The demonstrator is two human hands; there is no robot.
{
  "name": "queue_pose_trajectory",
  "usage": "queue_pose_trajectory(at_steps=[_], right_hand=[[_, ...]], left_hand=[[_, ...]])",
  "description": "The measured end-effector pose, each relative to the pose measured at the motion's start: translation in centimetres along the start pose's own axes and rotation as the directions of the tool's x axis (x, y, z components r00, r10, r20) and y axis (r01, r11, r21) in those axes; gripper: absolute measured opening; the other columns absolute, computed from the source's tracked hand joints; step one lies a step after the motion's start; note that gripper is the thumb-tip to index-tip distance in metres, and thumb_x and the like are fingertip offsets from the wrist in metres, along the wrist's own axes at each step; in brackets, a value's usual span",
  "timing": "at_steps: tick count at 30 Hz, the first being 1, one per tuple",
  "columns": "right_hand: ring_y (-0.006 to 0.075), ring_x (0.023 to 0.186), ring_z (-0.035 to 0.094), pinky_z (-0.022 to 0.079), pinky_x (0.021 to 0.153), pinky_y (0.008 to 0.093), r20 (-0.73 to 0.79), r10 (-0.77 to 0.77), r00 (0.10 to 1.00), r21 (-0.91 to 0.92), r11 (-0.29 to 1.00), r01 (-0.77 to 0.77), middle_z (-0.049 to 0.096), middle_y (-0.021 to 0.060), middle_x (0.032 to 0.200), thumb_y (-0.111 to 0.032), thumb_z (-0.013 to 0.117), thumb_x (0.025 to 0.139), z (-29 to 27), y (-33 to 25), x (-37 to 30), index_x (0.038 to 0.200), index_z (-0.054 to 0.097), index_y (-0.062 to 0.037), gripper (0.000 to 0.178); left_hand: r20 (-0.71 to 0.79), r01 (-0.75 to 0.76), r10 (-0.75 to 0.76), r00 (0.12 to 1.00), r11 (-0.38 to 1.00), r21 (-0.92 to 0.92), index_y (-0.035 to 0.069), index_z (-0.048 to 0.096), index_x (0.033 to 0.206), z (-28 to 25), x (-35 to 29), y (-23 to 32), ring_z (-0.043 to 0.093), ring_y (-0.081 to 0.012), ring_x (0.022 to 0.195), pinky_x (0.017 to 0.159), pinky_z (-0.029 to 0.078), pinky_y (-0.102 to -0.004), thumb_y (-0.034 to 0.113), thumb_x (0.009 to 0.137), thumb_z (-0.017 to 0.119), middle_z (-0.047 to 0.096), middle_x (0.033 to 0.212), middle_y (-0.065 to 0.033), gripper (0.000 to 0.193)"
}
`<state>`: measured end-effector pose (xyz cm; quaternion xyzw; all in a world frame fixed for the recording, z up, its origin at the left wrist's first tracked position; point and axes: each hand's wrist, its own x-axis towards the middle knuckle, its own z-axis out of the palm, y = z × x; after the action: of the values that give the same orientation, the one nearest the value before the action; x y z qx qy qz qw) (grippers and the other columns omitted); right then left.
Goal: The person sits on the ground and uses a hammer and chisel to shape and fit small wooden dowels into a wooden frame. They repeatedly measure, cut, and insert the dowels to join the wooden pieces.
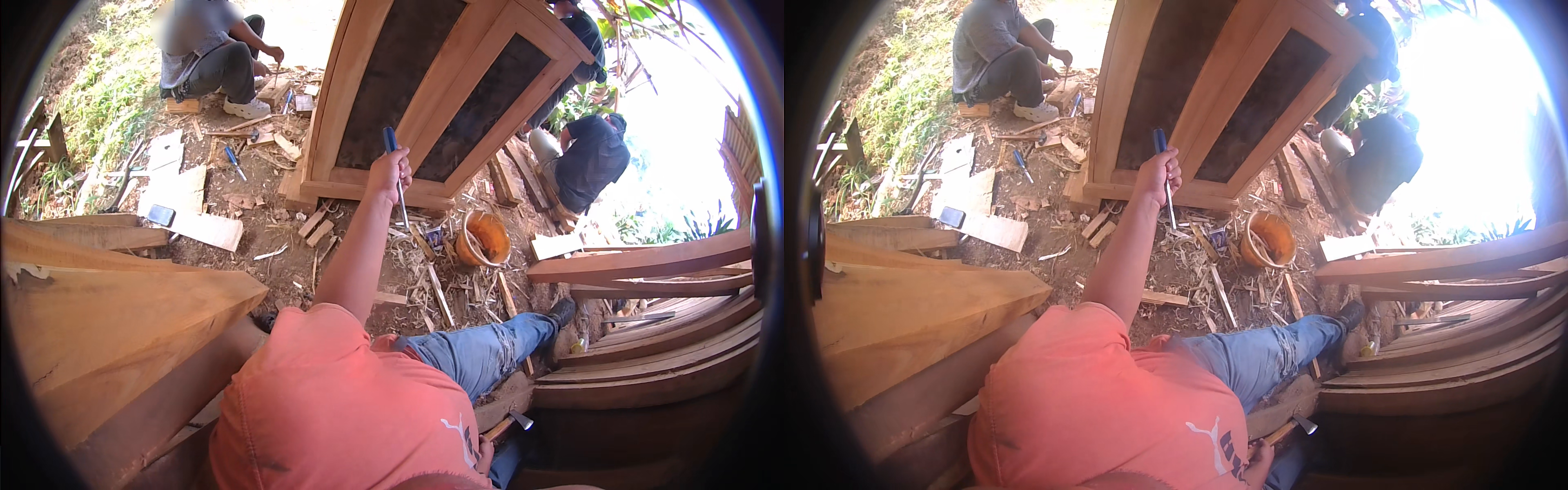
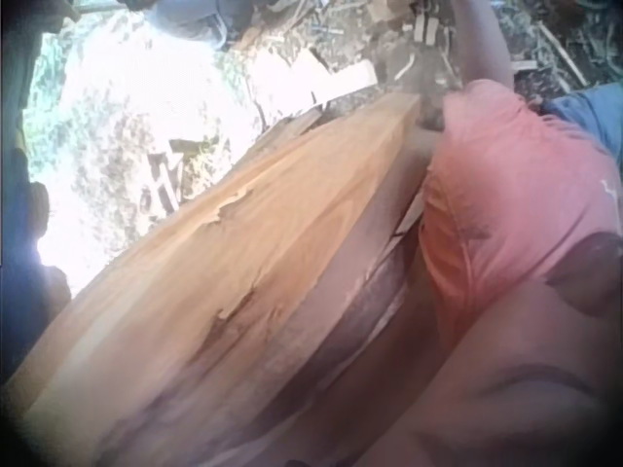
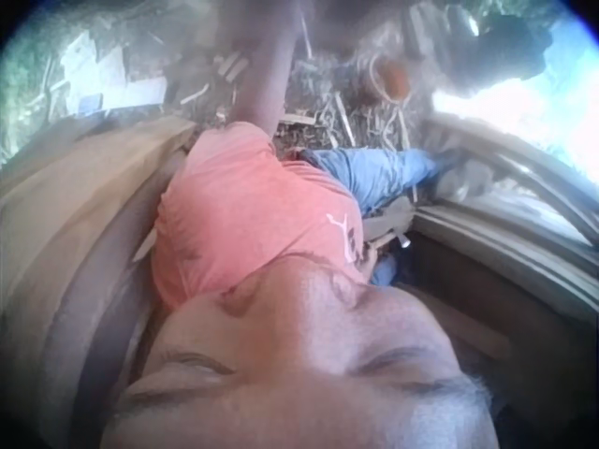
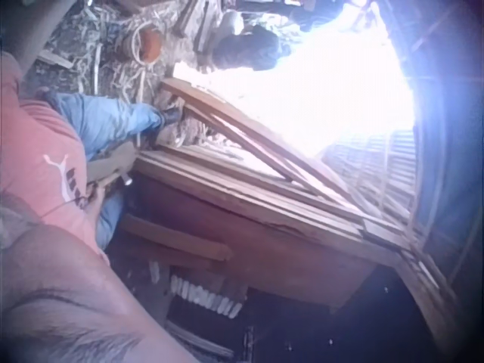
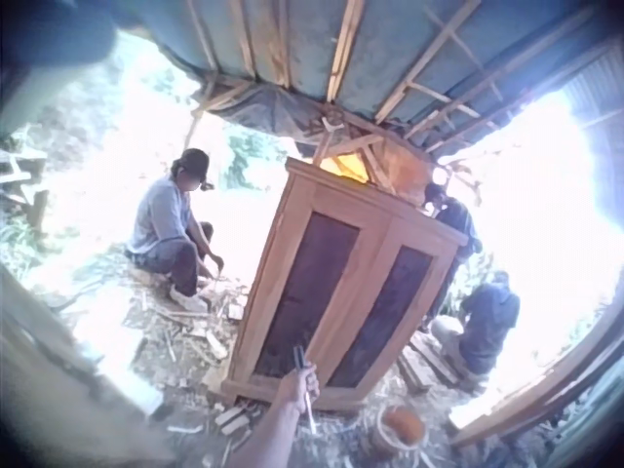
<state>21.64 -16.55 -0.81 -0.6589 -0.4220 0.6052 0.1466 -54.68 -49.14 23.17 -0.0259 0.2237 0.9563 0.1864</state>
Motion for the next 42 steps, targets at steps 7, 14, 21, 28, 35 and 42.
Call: queue_pose_trajectory(at_steps=[7, 14, 21, 28, 35, 42], right_hand=[[0.0250, 0.059, 0.059, 0.052, 0.050, 0.0416, -0.021, -0.004, 1.000, 0.098, 0.995, 0.006, 0.058, 0.0113, 0.078, -0.005, 0.058, 0.097, -1.5, 2.8, 3.1, 0.123, 0.047, -0.0113, 0.029], [0.0287, 0.054, 0.062, 0.052, 0.045, 0.0449, -0.029, -0.057, 0.998, 0.061, 0.996, 0.058, 0.060, 0.0134, 0.073, -0.002, 0.058, 0.094, 0.7, 2.6, 1.9, 0.123, 0.049, -0.0091, 0.030], [0.0350, 0.054, 0.066, 0.059, 0.048, 0.0527, -0.049, -0.136, 0.989, -0.005, 0.991, 0.136, 0.064, 0.0188, 0.076, -0.001, 0.060, 0.093, -2.1, 7.0, 10.0, 0.126, 0.047, -0.0029, 0.035], [0.0346, 0.054, 0.066, 0.059, 0.048, 0.0524, -0.088, -0.139, 0.986, -0.023, 0.990, 0.138, 0.065, 0.0189, 0.075, -0.001, 0.060, 0.093, -1.6, 7.1, 9.8, 0.120, 0.050, -0.0014, 0.029], [0.0344, 0.054, 0.066, 0.059, 0.048, 0.0521, -0.121, -0.144, 0.982, -0.028, 0.989, 0.142, 0.065, 0.0187, 0.074, -0.001, 0.060, 0.094, 1.1, 4.5, 6.7, 0.119, 0.051, -0.0012, 0.027], [0.0343, 0.054, 0.066, 0.059, 0.048, 0.0517, -0.142, -0.151, 0.978, -0.037, 0.988, 0.147, 0.064, 0.0185, 0.074, -0.002, 0.060, 0.094, 1.8, 3.1, 5.7, 0.118, 0.051, -0.0011, 0.026]], left_hand=[[0.036, 0.034, -0.033, 0.999, 0.999, -0.022, 0.022, 0.055, 0.106, 0.0, 0.8, -0.3, 0.038, -0.0053, 0.047, 0.046, 0.026, -0.0237, 0.015, 0.101, 0.070, 0.044, 0.061, 0.0089, 0.017], [0.066, 0.031, -0.037, 0.997, 0.995, 0.099, 0.020, 0.058, 0.121, 3.0, 0.0, -1.2, 0.038, -0.0031, 0.049, 0.048, 0.027, -0.0220, 0.019, 0.105, 0.068, 0.040, 0.061, 0.0109, 0.019], [0.053, 0.064, -0.074, 0.996, 0.981, 0.182, 0.020, 0.063, 0.115, 4.4, -0.8, -3.2, 0.038, -0.0030, 0.048, 0.047, 0.029, -0.0220, 0.022, 0.105, 0.070, 0.040, 0.060, 0.0113, 0.012], [0.162, 0.032, -0.055, 0.985, 0.989, 0.142, 0.021, 0.060, 0.116, 10.1, -0.1, -3.8, 0.037, -0.0036, 0.049, 0.047, 0.027, -0.0229, 0.021, 0.105, 0.069, 0.040, 0.061, 0.0101, 0.014], [0.189, 0.077, -0.112, 0.976, 0.979, 0.187, 0.023, 0.060, 0.111, 9.4, -1.6, -4.4, 0.038, -0.0008, 0.048, 0.046, 0.028, -0.0198, 0.025, 0.106, 0.070, 0.038, 0.059, 0.0130, 0.011], [0.123, 0.074, -0.094, 0.988, 0.985, 0.156, 0.023, 0.059, 0.119, 6.7, -1.0, -2.5, 0.038, -0.0028, 0.047, 0.045, 0.026, -0.0219, 0.021, 0.105, 0.069, 0.040, 0.060, 0.0113, 0.018]])
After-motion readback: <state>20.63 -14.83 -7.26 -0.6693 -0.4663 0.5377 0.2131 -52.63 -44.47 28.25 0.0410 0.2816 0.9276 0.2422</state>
